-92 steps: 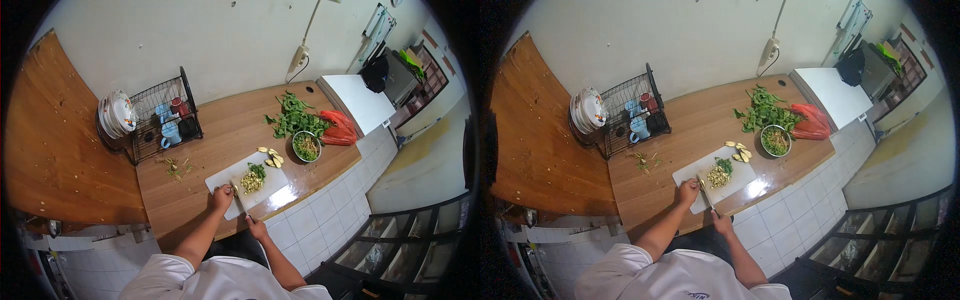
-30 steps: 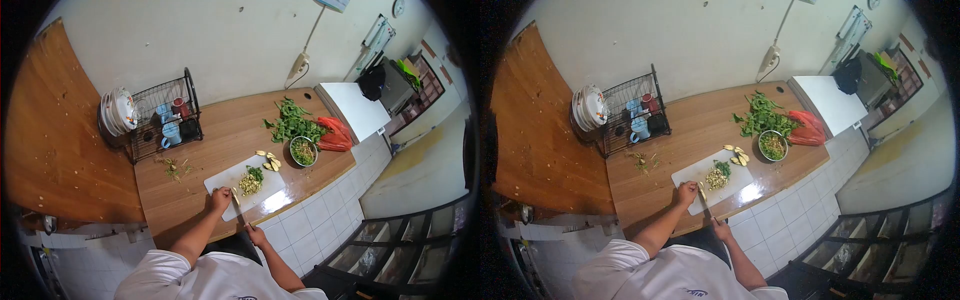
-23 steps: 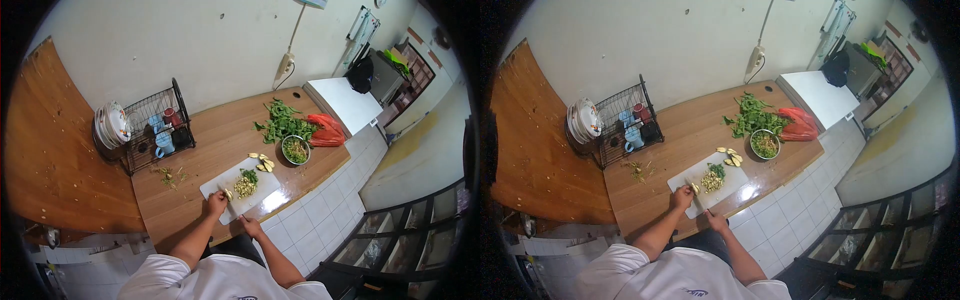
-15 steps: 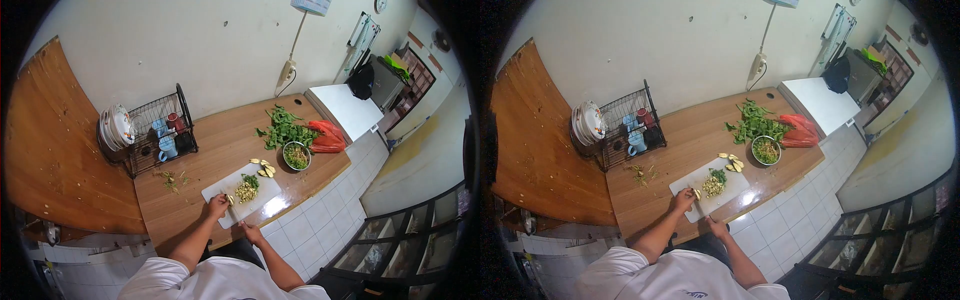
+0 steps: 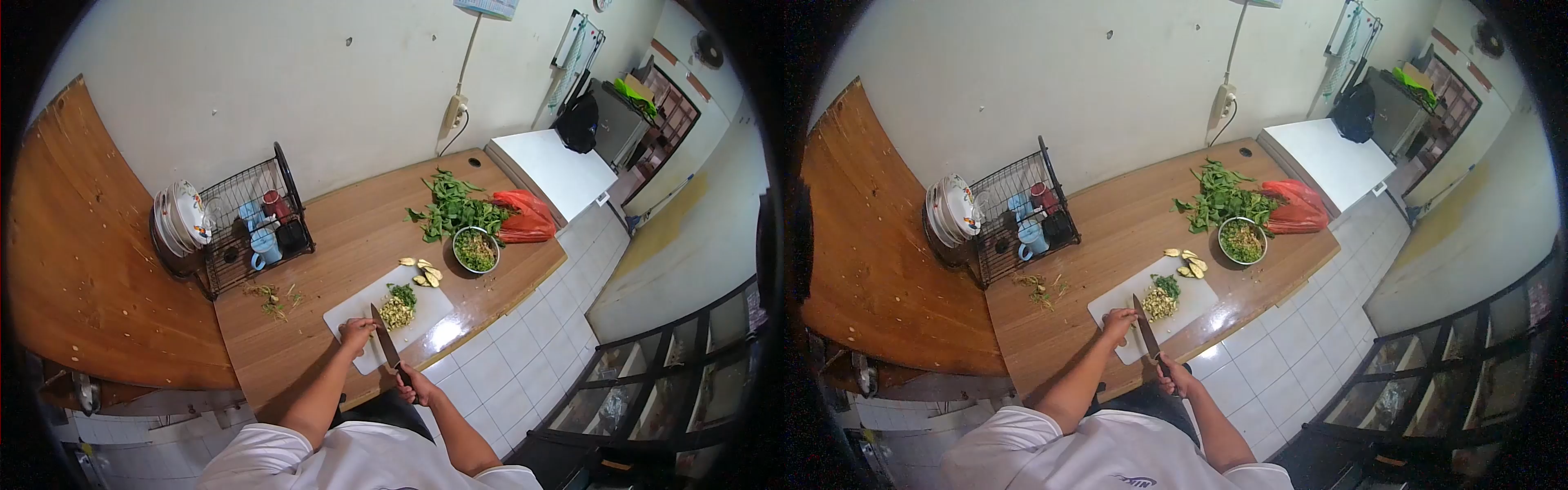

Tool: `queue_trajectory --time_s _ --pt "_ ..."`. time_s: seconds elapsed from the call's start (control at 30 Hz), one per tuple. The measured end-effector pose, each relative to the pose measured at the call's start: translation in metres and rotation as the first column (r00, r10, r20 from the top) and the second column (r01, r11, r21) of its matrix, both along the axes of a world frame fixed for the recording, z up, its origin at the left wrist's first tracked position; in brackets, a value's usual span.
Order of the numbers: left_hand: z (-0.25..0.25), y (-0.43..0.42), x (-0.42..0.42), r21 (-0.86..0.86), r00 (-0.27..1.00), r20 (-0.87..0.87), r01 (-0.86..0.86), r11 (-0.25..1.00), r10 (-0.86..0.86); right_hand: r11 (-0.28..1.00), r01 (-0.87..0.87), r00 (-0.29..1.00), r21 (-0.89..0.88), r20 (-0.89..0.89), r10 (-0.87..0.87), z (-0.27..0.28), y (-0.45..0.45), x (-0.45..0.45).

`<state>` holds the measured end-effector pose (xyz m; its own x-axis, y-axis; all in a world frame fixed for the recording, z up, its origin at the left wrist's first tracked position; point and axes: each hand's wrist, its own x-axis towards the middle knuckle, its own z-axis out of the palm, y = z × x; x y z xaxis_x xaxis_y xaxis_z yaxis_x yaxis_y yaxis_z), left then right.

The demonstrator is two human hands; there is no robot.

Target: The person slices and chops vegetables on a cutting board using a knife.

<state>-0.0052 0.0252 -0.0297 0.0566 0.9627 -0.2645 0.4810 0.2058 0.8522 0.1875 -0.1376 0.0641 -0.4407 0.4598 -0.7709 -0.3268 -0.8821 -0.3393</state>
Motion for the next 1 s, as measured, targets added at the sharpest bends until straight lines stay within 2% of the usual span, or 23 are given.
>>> queue_trajectory --time_s 0.07,0.1,0.17,0.3,0.37,0.4,0.47,0.5,0.57,0.6,0.63,0.7,0.73,0.77,0.83,1.0 --pt "-0.004 0.003 -0.002 -0.118 0.997 0.073 0.027 0.993 -0.019 1.0 -0.007 0.999 0.0 -0.043 0.007 0.0 -0.003 0.002" --pt "0.005 0.002 -0.002 -0.116 0.997 0.073 0.028 0.993 -0.019 1.0 -0.007 0.999 0.001 -0.043 0.007 0.001 -0.004 0.001" --pt "0.034 -0.002 -0.003 -0.3 0.946 0.287 -0.058 0.952 0.148 1.0 0.016 0.998 -0.013 -0.063 -0.017 0.004 -0.005 0.0" --pt "0.013 0.003 -0.008 -0.224 0.952 0.252 -0.119 0.967 0.175 1.0 -0.008 0.999 0.0 -0.043 0.008 -0.001 -0.006 -0.003" --pt "0.005 0.002 -0.008 -0.125 0.943 0.04 -0.322 0.938 0.329 0.999 -0.035 0.999 -0.009 0.025 0.035 -0.001 -0.006 -0.005" --pt "0.013 -0.001 -0.009 -0.125 0.943 0.039 -0.323 0.938 0.33 0.999 -0.036 0.999 -0.009 0.025 0.036 0.001 -0.006 -0.005" --pt "0.042 -0.01 -0.012 0.188 0.965 -0.176 -0.159 0.969 0.192 1.0 -0.011 1.0 0.009 0.024 0.011 0.008 -0.007 -0.006" --pt "0.046 -0.009 -0.013 0.185 0.965 -0.178 -0.16 0.97 0.193 1.0 -0.013 1.0 0.006 0.022 0.012 0.008 -0.008 -0.005" --pt "0.053 -0.006 -0.017 0.393 0.981 -0.189 0.126 0.911 -0.055 0.999 0.035 0.999 0.013 0.01 -0.035 0.01 -0.009 -0.001" --pt "0.059 -0.001 -0.017 0.432 0.967 -0.179 0.24 0.869 -0.178 0.999 0.033 0.999 0.012 0.01 -0.033 0.01 -0.01 0.001" --pt "0.064 0.003 -0.017 0.432 0.968 -0.179 0.238 0.87 -0.177 0.998 0.064 0.998 0.019 -0.031 -0.063 0.01 -0.012 0.003" --pt "0.072 0.009 -0.017 0.363 0.816 -0.396 0.561 0.744 -0.422 0.995 0.096 0.993 0.022 -0.07 -0.095 0.01 -0.017 0.008" --pt "0.072 0.013 -0.016 0.346 0.78 -0.435 0.606 0.716 -0.449 0.994 0.105 0.992 0.021 -0.067 -0.103 0.011 -0.021 0.011" --pt "0.073 0.016 -0.017 0.345 0.78 -0.434 0.607 0.716 -0.452 0.993 0.114 0.991 0.02 -0.065 -0.113 0.012 -0.025 0.013" --pt "0.071 0.022 -0.02 0.197 0.68 -0.539 0.676 0.71 -0.497 0.993 0.117 0.992 0.001 -0.044 -0.117 0.013 -0.032 0.017" --pt "0.076 0.017 -0.024 0.254 0.702 -0.608 0.615 0.747 -0.371 0.99 0.14 0.99 -0.009 -0.017 -0.141 0.002 -0.055 0.021"
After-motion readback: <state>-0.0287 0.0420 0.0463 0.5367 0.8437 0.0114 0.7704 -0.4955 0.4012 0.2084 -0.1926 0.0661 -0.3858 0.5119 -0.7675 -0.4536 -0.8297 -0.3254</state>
